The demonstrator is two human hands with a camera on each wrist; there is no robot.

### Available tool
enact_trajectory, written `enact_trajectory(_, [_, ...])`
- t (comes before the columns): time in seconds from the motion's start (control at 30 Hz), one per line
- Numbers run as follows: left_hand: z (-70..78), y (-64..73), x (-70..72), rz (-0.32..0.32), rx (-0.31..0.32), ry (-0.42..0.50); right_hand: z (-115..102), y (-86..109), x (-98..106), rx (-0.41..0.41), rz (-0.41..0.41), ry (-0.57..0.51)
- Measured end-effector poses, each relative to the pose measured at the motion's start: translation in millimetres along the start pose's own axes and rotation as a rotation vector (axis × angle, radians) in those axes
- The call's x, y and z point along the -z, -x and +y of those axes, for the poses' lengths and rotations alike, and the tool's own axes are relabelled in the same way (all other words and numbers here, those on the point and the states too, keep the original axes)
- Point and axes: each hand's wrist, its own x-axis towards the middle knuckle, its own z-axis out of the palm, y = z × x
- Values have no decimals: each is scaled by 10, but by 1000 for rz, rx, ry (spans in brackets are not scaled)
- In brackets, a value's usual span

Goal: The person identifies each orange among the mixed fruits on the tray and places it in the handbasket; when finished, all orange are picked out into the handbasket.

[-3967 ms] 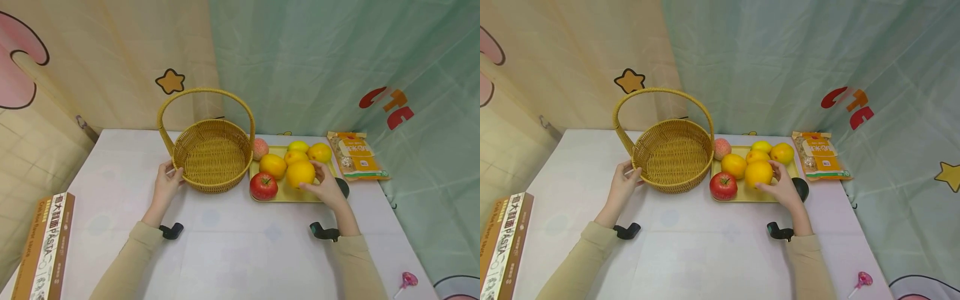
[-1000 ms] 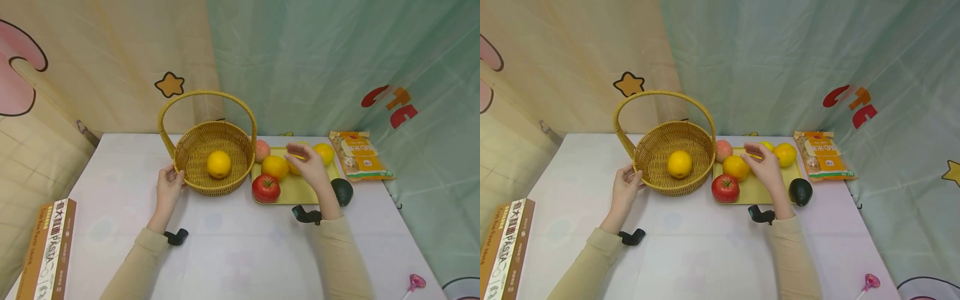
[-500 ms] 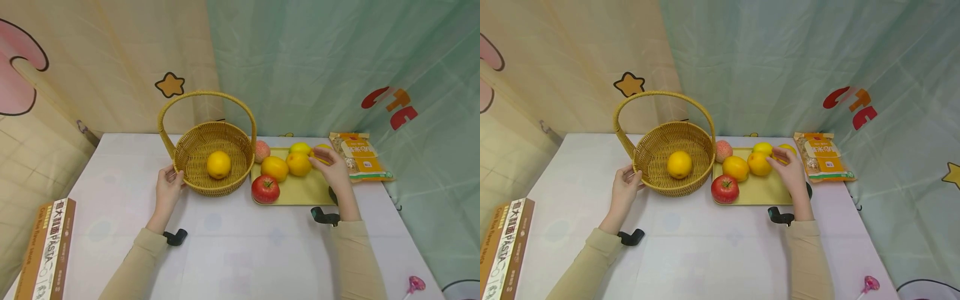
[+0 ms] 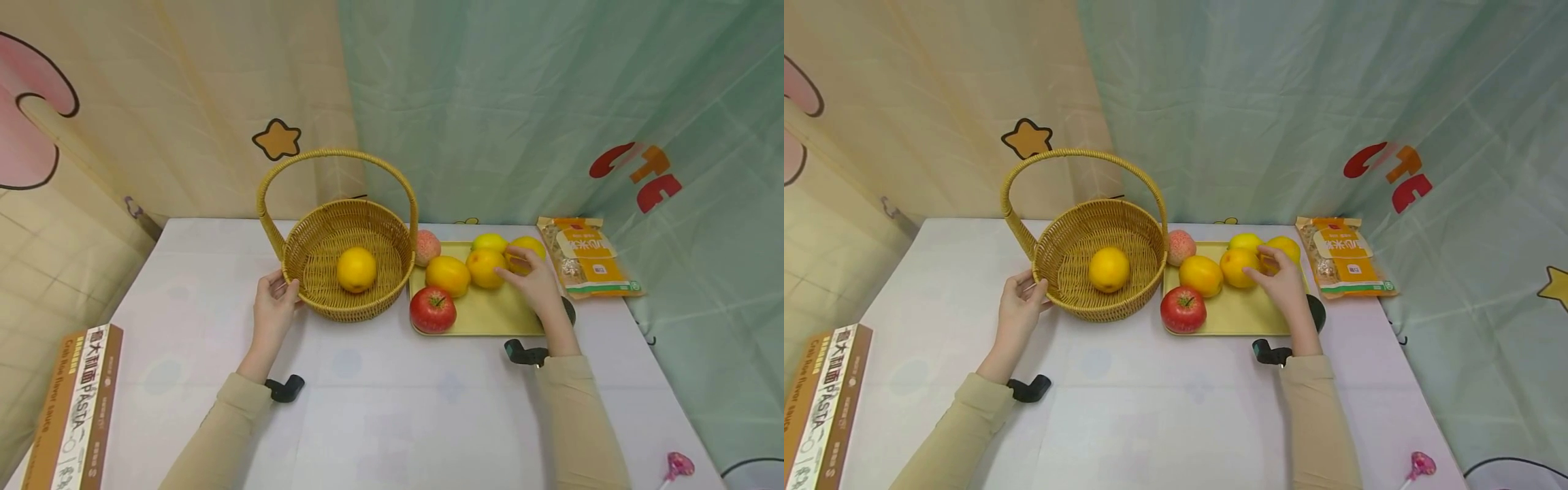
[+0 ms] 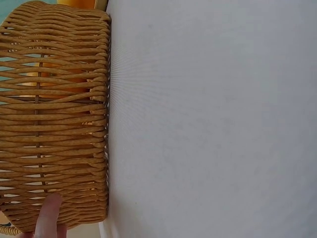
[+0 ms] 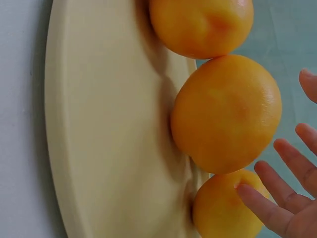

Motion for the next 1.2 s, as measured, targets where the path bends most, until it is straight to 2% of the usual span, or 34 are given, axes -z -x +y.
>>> enact_trajectory(0.33, [-5, 7, 4, -4, 2, 8, 103, -72, -79, -44, -88, 113])
enact_trajectory(0.8, [-18, 5, 9, 4, -14, 27, 145, -179, -195, -52, -138, 116])
enact_trajectory(0.93, [-24, 8, 7, 5, -14, 27, 157, -199, -222, -62, -135, 127])
enact_trajectory(1.2, [-15, 0, -2, 6, -14, 15, 182, -181, -265, -83, -75, 112])
